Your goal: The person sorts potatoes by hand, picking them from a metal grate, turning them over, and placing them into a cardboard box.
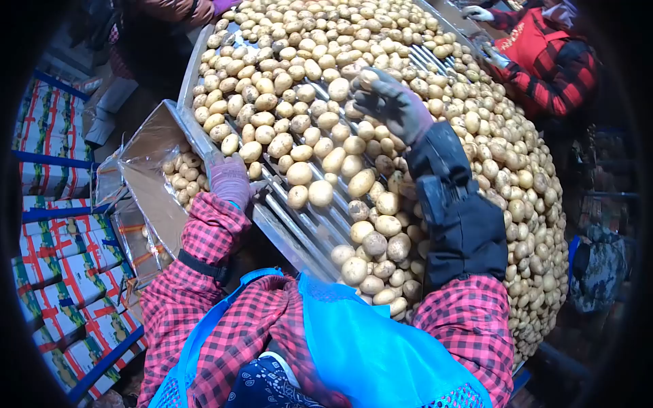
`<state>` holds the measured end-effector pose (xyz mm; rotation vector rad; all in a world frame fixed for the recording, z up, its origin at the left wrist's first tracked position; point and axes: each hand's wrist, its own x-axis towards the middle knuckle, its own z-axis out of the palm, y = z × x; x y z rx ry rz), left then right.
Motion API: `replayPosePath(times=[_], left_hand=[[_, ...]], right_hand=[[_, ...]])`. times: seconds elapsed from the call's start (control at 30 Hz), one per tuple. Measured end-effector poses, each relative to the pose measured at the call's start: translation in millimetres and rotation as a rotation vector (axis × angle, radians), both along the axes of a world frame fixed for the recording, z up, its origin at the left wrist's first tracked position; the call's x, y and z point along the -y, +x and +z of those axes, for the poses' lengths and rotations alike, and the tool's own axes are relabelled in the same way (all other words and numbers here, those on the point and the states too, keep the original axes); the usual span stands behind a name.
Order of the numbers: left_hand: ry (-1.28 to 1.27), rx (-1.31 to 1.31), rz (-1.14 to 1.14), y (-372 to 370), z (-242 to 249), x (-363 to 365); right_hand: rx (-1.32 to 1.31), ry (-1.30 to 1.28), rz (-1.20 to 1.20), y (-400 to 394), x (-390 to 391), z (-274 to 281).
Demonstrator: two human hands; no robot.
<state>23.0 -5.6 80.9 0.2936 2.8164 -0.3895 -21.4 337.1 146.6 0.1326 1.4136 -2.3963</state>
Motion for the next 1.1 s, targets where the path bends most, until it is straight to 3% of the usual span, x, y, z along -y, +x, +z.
replayPosePath(times=[0.03,0.17,0.23,0.3,0.37,0.57,0.63,0.73,0.8,0.83,0.87,0.9,0.97,1.03,1.07,1.1], left_hand=[[-0.134,0.148,0.031,-3,3,-9],[-0.187,0.035,-0.117,13,-47,-15],[-0.077,0.133,-0.06,11,-50,-21],[-0.028,0.066,-0.1,11,-43,-22],[-0.04,0.102,0.013,-1,-58,-28],[0.1,0.052,-0.034,-6,-62,-19],[0.088,0.072,-0.066,-10,-59,-19],[0.076,0.276,-0.165,-20,-47,-18],[0.112,0.31,-0.253,-16,-24,-19],[0.15,0.349,-0.333,-12,-19,-18],[0.232,0.363,-0.365,-12,-16,-13],[0.556,0.336,-0.327,-2,-9,4],[1.247,0.597,-0.005,8,3,19],[1.843,0.879,0.541,31,31,22],[2.223,0.942,0.576,47,37,20],[2.269,0.833,0.536,61,41,20]], right_hand=[[0.011,-0.13,-0.022,16,-10,-2],[0.052,-0.513,-0.004,65,-32,-18],[0.207,-0.532,0.07,79,-37,-22],[0.325,-0.542,0.0,85,-21,-16],[0.364,-0.522,-0.032,84,-13,-15],[0.357,-0.357,-0.006,73,-6,-23],[0.266,-0.224,-0.116,82,-2,-27],[0.28,-0.227,0.013,87,-10,-28],[0.134,0.046,0.083,97,-10,-24],[0.138,0.042,0.081,100,-13,-26],[-0.035,0.253,0.128,104,-13,-26],[-0.017,0.274,0.116,105,-13,-27],[0.019,0.315,0.092,105,-6,-21],[0.239,0.491,0.088,100,-1,-22],[0.091,0.69,0.129,97,7,-28],[-0.07,1.065,0.227,95,12,-31]])
